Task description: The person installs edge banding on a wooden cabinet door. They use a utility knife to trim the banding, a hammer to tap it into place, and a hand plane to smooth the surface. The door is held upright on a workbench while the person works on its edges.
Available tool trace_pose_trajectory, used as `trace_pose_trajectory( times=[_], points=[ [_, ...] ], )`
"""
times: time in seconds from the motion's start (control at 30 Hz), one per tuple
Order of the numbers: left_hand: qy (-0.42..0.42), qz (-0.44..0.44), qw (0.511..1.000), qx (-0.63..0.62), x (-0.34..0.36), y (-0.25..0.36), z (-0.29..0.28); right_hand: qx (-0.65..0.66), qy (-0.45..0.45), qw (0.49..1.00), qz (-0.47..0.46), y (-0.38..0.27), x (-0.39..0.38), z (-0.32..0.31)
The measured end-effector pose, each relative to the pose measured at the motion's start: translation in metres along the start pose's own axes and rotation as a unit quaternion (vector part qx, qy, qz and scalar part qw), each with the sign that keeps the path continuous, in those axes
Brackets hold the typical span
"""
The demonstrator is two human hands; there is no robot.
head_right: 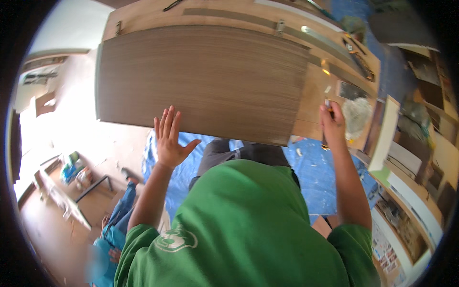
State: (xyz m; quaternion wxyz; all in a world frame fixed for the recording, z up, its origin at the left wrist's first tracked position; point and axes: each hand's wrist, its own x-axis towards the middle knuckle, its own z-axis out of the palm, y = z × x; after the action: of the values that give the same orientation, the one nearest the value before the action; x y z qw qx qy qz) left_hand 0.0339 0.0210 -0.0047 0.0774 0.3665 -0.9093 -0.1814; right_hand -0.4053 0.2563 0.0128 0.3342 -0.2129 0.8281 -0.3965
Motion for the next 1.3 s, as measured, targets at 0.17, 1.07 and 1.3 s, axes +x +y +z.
trace_pose_trajectory(
  times=[0.17,1.07,1.3],
  points=[
    [0.076,-0.143,0.984,0.074,-0.017,-0.028,0.014,-0.222,0.03,0.973,-0.056,0.027,0.014,-0.016],
    [0.191,-0.457,0.609,-0.62,-0.01,-0.009,0.027,-0.325,0.024,0.927,-0.185,0.072,0.057,-0.041],
    [0.361,-0.446,0.68,-0.456,0.018,0.031,0.015,-0.282,0.067,0.937,-0.194,0.031,0.049,-0.042]
  ],
)
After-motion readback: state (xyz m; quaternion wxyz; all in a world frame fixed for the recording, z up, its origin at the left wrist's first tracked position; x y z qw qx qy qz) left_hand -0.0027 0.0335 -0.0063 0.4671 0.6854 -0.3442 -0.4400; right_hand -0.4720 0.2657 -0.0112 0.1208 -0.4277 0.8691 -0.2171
